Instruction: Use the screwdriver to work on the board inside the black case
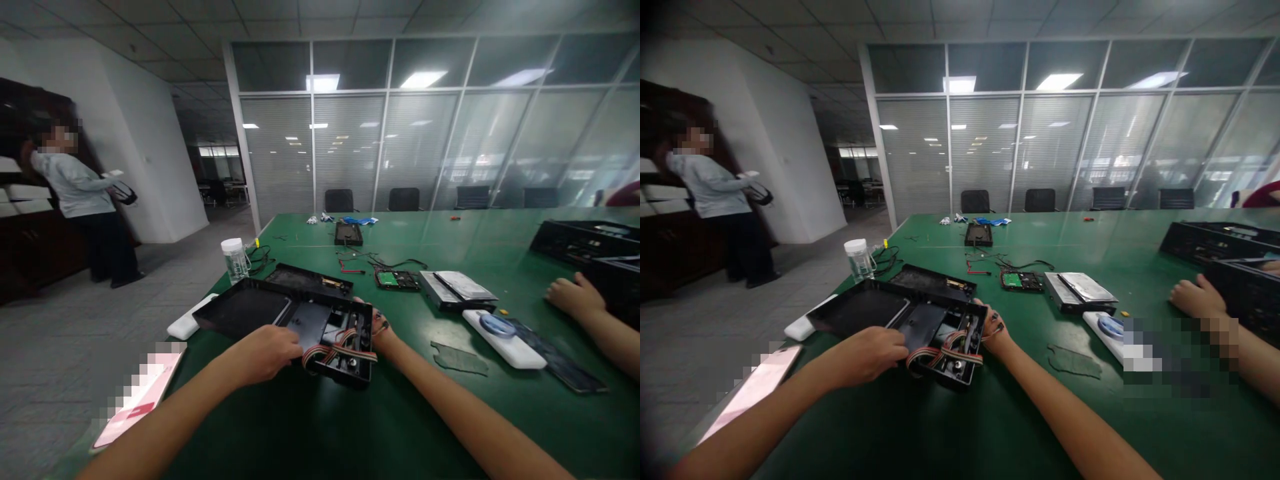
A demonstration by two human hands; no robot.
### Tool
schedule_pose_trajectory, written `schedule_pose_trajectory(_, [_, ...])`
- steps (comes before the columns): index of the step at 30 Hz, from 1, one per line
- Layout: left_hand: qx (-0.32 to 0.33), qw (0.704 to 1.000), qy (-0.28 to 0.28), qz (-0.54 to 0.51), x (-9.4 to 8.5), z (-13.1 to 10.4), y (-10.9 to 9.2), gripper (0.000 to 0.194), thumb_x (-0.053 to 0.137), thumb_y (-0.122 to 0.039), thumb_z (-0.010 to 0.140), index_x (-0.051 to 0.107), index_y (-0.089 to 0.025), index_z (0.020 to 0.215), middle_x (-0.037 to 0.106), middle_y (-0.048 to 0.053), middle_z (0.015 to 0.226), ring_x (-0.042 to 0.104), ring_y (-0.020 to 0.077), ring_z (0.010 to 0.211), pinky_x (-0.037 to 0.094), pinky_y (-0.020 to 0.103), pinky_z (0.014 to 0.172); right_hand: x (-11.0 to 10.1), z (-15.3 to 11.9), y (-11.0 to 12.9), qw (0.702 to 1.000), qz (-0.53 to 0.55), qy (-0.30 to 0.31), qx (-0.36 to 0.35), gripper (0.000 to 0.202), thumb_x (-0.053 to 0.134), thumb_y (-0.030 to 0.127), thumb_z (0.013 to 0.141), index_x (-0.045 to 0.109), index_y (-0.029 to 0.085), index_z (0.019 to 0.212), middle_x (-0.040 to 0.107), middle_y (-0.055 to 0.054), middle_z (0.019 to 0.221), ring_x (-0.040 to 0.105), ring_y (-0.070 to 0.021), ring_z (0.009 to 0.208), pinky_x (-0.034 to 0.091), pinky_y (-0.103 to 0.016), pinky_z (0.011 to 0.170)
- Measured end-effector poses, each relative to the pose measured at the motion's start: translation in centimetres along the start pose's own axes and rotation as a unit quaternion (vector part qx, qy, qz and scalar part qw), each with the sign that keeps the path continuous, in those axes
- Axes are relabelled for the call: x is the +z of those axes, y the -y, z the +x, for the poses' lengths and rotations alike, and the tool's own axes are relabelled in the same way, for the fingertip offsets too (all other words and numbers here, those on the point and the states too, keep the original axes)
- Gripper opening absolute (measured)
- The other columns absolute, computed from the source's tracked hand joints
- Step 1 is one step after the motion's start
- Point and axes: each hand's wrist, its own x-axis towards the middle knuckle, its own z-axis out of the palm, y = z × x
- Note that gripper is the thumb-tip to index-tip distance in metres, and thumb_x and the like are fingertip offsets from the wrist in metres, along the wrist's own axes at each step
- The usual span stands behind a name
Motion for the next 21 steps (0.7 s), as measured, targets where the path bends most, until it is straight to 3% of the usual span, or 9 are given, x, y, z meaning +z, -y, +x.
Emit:
schedule_pose_trajectory(3, [-0.001,1.0,0.014,0.0,2.5,-0.5,-0.6,0.016,0.05,-0.01,0.081,0.057,-0.02,0.091,0.058,0.003,0.084,0.056,0.0156,0.076,0.042,0.024,0.066,-2.3,-0.1,-3.4,0.985,-0.172,-0.009,-0.009,0.03,0.045,0.008,0.081,0.058,0.016,0.108,0.037,-0.014,0.135,0.037,-0.0275,0.117,0.033,-0.04,0.093])
schedule_pose_trajectory(6, [0.004,1.0,0.029,-0.005,4.5,-0.7,-0.9,0.019,0.049,-0.007,0.079,0.059,-0.02,0.088,0.059,0.004,0.082,0.057,0.0155,0.076,0.044,0.023,0.066,-4.3,-0.2,-6.6,0.942,-0.335,-0.022,-0.008,0.025,0.045,0.011,0.081,0.061,0.016,0.099,0.049,-0.015,0.122,0.042,-0.0274,0.11,0.034,-0.037,0.089])
schedule_pose_trajectory(9, [-0.016,0.999,0.037,-0.005,5.4,-0.5,-0.5,0.018,0.05,-0.006,0.076,0.061,-0.019,0.082,0.061,0.005,0.08,0.059,0.017,0.076,0.045,0.025,0.066,-5.2,-0.1,-8.0,0.95,-0.307,-0.048,0.004,0.022,0.048,0.016,0.08,0.062,0.017,0.098,0.058,-0.012,0.108,0.046,-0.025,0.104,0.034,-0.033,0.086])
schedule_pose_trajectory(13, [-0.077,0.991,0.08,-0.074,4.9,0.5,2.1,0.012,0.057,-0.012,0.071,0.066,-0.018,0.076,0.065,0.004,0.076,0.06,0.0178,0.074,0.046,0.025,0.066,-4.2,-0.2,-6.0,0.98,-0.194,-0.03,-0.018,0.023,0.04,0.023,0.086,0.06,0.019,0.096,0.063,-0.006,0.096,0.055,-0.0179,0.088,0.036,-0.026,0.076])
schedule_pose_trajectory(16, [-0.052,0.964,0.131,-0.224,4.5,2.3,5.1,0.023,0.058,-0.02,0.071,0.065,-0.021,0.093,0.066,-0.001,0.082,0.06,0.0136,0.072,0.046,0.02,0.063,-2.7,-0.9,-3.0,0.979,-0.199,-0.019,-0.028,0.022,0.041,0.027,0.086,0.061,0.019,0.086,0.065,-0.005,0.086,0.057,-0.0171,0.081,0.035,-0.025,0.07])
schedule_pose_trajectory(18, [-0.066,0.963,0.09,-0.244,4.9,4.2,6.8,0.031,0.054,-0.02,0.074,0.06,-0.019,0.105,0.065,0.001,0.09,0.06,0.0132,0.075,0.046,0.019,0.065,-1.9,-1.4,-1.4,0.973,-0.225,-0.024,-0.038,0.019,0.044,0.026,0.084,0.061,0.02,0.084,0.065,-0.005,0.085,0.058,-0.0172,0.081,0.033,-0.025,0.07])
schedule_pose_trajectory(21, [-0.112,0.987,-0.037,-0.109,6.5,7.5,8.4,0.029,0.053,-0.018,0.077,0.059,-0.017,0.105,0.063,0.006,0.092,0.058,0.0169,0.084,0.045,0.024,0.073,-1.2,-1.9,-0.2,0.971,-0.235,-0.022,-0.039,0.019,0.043,0.028,0.084,0.061,0.021,0.085,0.066,-0.004,0.084,0.058,-0.0165,0.079,0.032,-0.025,0.067])
